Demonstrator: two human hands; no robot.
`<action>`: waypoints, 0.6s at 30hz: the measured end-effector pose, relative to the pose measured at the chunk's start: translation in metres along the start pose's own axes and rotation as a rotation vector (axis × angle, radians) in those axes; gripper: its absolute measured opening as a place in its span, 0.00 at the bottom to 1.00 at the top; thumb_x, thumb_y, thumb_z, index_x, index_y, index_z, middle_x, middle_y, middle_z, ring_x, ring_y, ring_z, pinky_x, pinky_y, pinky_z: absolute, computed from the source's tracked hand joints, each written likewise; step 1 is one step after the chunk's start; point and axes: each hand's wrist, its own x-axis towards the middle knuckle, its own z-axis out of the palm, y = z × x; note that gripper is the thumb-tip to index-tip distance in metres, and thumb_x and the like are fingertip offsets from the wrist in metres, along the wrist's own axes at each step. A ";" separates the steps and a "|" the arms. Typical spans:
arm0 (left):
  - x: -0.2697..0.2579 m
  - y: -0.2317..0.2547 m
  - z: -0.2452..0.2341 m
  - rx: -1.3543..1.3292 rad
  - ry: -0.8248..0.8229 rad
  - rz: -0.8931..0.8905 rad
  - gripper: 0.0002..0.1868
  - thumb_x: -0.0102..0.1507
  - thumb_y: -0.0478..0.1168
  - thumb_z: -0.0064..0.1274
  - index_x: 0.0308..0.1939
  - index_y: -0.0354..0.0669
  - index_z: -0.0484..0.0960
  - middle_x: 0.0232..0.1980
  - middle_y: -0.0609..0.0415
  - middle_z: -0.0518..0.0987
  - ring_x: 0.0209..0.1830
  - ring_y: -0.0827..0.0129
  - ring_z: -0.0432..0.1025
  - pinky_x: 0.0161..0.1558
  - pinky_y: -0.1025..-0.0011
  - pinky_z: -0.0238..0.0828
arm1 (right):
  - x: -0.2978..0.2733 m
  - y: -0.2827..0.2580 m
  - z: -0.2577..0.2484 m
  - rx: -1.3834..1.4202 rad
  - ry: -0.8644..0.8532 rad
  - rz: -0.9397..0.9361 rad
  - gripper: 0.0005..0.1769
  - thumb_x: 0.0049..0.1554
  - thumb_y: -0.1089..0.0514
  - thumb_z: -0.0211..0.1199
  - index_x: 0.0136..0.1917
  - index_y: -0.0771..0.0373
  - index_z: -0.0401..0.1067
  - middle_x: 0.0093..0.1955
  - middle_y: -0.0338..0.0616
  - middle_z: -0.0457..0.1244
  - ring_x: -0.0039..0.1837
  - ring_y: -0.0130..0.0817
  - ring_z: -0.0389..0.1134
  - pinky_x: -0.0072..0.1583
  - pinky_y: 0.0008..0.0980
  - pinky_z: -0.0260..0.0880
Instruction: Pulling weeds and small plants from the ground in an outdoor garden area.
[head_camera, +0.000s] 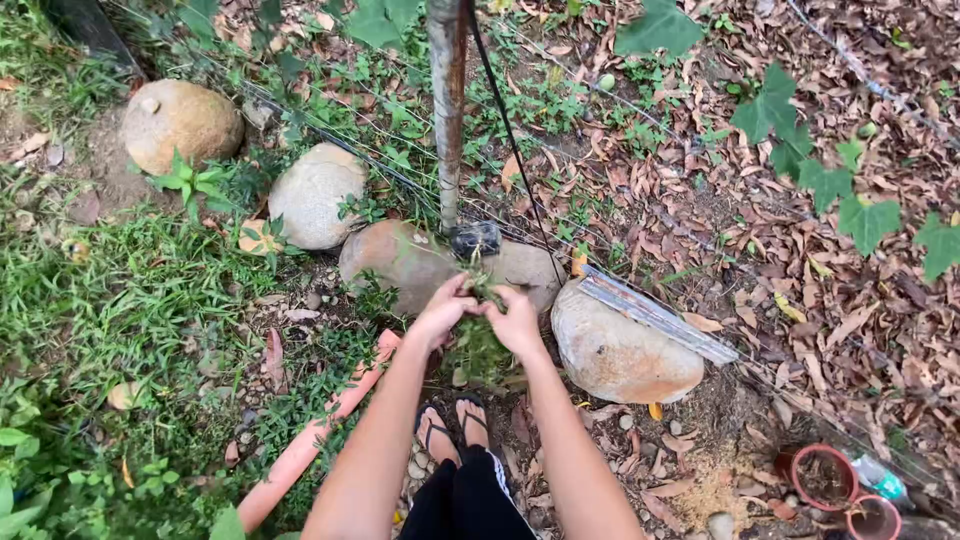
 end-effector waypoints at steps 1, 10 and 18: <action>0.004 -0.005 -0.016 -0.004 0.010 0.000 0.41 0.52 0.28 0.55 0.72 0.41 0.67 0.58 0.50 0.79 0.56 0.64 0.71 0.57 0.69 0.66 | 0.007 0.000 -0.003 0.000 -0.010 -0.004 0.22 0.58 0.59 0.64 0.66 0.62 0.75 0.58 0.49 0.73 0.61 0.35 0.74 0.65 0.35 0.71; 0.011 -0.050 -0.115 -0.065 0.656 0.037 0.24 0.61 0.26 0.43 0.59 0.37 0.84 0.50 0.42 0.81 0.49 0.63 0.73 0.54 0.71 0.68 | 0.042 0.029 -0.032 0.422 0.201 -0.049 0.14 0.60 0.67 0.63 0.59 0.74 0.74 0.49 0.43 0.74 0.55 0.31 0.71 0.62 0.30 0.68; -0.015 -0.064 -0.164 -0.086 0.764 0.029 0.21 0.60 0.26 0.44 0.54 0.36 0.84 0.51 0.49 0.84 0.49 0.66 0.76 0.54 0.71 0.71 | 0.040 0.038 0.013 0.542 0.258 0.095 0.15 0.58 0.70 0.63 0.60 0.70 0.73 0.52 0.42 0.72 0.54 0.27 0.71 0.59 0.26 0.67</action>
